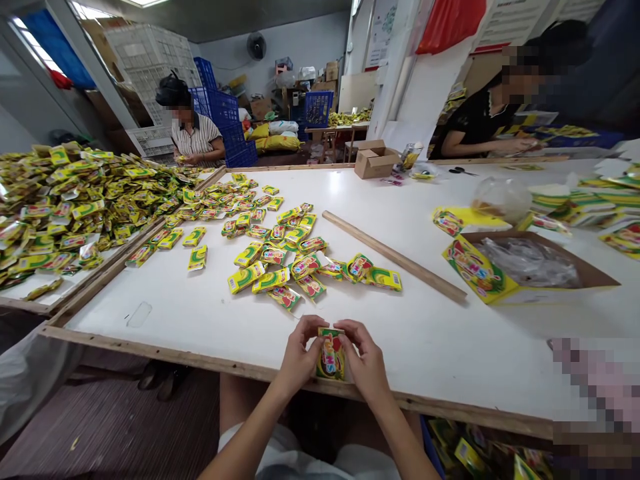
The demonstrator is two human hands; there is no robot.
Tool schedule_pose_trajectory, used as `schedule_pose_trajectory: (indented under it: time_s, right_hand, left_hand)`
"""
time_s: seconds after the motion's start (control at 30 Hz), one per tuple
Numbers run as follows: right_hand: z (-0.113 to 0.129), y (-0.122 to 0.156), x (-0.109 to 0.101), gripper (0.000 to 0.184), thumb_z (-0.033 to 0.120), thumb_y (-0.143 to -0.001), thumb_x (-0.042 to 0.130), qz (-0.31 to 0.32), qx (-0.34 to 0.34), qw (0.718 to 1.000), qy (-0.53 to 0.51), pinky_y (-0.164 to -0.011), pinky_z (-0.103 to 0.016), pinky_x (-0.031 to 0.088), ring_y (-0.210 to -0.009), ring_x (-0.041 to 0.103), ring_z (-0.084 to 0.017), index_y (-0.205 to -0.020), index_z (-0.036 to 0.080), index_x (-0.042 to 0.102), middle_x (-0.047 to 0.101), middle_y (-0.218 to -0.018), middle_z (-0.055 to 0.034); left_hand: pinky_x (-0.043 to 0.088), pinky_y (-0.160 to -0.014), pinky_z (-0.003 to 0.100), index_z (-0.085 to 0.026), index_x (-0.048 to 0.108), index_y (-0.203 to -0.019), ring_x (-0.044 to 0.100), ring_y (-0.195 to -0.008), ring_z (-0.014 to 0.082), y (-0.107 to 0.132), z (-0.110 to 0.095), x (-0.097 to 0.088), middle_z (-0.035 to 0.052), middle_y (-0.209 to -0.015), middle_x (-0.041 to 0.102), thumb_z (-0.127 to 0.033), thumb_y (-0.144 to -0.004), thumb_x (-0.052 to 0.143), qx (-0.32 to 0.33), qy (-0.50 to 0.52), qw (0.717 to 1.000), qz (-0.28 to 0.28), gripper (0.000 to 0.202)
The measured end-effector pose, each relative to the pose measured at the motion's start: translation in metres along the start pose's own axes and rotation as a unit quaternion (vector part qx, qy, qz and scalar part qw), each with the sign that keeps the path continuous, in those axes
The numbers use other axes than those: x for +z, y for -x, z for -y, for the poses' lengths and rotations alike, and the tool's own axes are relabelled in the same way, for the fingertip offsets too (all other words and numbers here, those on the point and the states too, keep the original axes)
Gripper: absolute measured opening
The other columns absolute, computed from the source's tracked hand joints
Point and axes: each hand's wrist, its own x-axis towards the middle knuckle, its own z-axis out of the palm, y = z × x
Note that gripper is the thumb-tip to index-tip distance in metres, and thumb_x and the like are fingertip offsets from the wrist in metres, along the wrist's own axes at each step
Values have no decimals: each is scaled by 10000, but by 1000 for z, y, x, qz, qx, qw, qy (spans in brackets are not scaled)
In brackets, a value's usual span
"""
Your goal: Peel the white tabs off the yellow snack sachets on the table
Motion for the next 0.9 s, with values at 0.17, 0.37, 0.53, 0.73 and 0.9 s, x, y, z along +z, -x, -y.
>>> schedule_pose_trajectory:
  time_s: [0.17, 0.37, 0.53, 0.73, 0.9]
  right_hand:
    - [9, 1, -1, 200, 372, -877, 570, 14, -34, 999, 38, -794, -324, 516, -923, 633, -221, -927, 203, 665, 678, -972, -78]
    - [14, -6, 1, 229, 402, -867, 563, 1, 16, 998, 62, -712, -303, 500, -745, 619, -194, -898, 190, 644, 677, -840, -55]
    - [15, -12, -3, 265, 441, -858, 567, 18, 49, 997, 55, -676, -288, 487, -697, 603, -186, -851, 187, 641, 668, -767, -40]
    - [11, -2, 3, 278, 452, -859, 564, 37, 54, 998, -6, -749, -306, 517, -823, 647, -215, -874, 188, 648, 687, -876, -70]
    - [27, 7, -25, 308, 474, -863, 509, -2, 36, 997, 73, -722, -295, 531, -831, 658, -224, -840, 213, 671, 706, -878, -69]
  left_hand:
    - [493, -816, 322, -158, 638, -875, 621, -879, 193, 0, -8, 1, 72, -912, 651, -255, -869, 578, 17, -73, 997, -10, 114]
    - [479, -723, 278, -158, 639, -886, 607, -776, 169, -5, -12, 8, 47, -838, 660, -230, -828, 614, -26, -88, 995, -43, 96]
    - [467, -698, 268, -154, 648, -851, 596, -734, 160, -9, -7, 7, 40, -800, 662, -234, -832, 607, -42, -82, 994, -52, 91]
    - [499, -784, 301, -160, 687, -875, 628, -879, 200, 0, -1, 3, 71, -915, 659, -225, -841, 612, -2, -64, 998, -21, 105]
    - [495, -844, 319, -196, 667, -980, 623, -930, 196, -6, -5, -15, 67, -971, 670, -190, -890, 538, 54, -157, 986, 28, 158]
